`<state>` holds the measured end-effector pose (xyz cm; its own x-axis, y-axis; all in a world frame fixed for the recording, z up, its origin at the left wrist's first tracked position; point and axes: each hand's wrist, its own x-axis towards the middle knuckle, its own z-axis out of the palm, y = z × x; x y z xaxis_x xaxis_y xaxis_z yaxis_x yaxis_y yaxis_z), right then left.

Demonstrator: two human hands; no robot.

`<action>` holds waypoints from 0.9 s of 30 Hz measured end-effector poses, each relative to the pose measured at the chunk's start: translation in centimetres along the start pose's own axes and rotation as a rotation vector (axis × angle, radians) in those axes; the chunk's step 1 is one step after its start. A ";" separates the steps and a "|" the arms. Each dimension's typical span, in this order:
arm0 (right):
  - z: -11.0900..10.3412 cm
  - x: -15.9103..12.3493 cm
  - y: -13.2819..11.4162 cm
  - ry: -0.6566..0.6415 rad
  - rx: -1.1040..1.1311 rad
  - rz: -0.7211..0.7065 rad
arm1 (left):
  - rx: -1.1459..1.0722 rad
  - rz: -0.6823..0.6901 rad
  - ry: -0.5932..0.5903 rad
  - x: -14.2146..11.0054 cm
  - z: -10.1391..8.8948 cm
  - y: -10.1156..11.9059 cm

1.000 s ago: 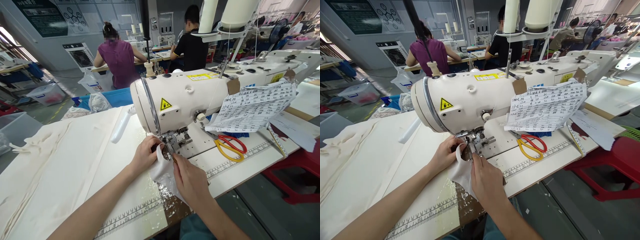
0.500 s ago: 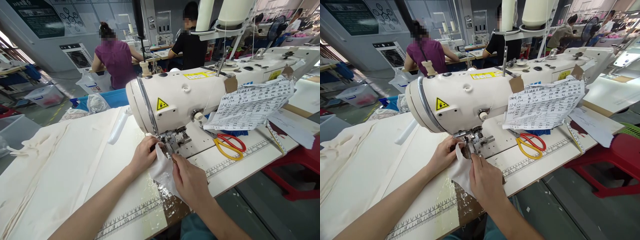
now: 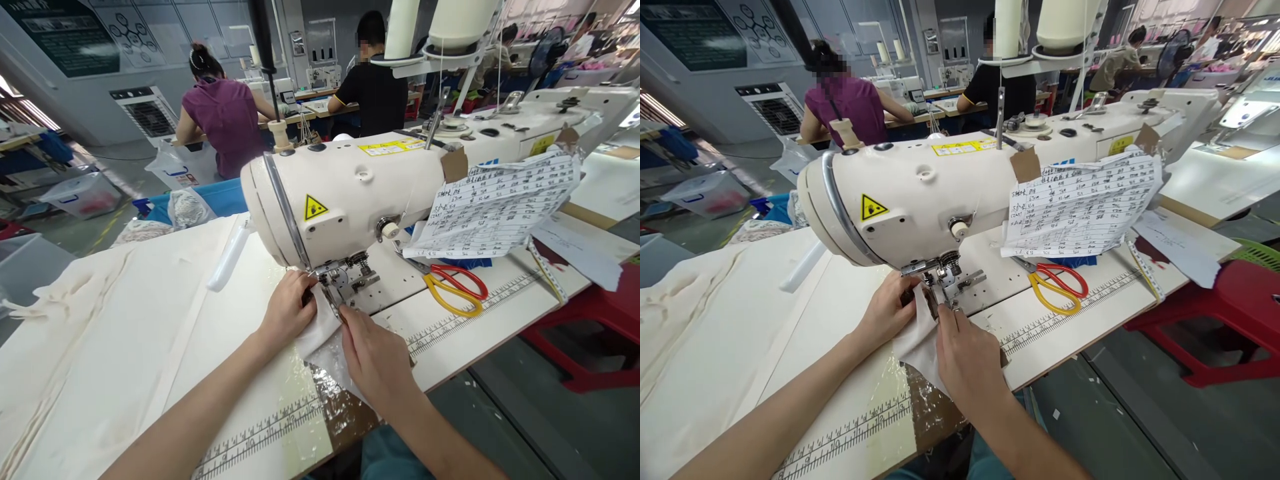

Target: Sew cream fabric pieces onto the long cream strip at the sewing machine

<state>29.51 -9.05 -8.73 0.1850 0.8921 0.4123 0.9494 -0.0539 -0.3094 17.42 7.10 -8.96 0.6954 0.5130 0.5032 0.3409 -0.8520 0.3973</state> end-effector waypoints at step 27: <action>-3.2 -8.2 0.4 -0.113 0.338 0.080 | 0.209 0.320 -0.253 -0.6 -2.4 2.2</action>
<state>29.24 -17.79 -9.49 0.2084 0.9360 0.2836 0.7920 0.0087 -0.6105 16.21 5.16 -6.58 0.9103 0.2006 0.3622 0.1857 -0.9797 0.0758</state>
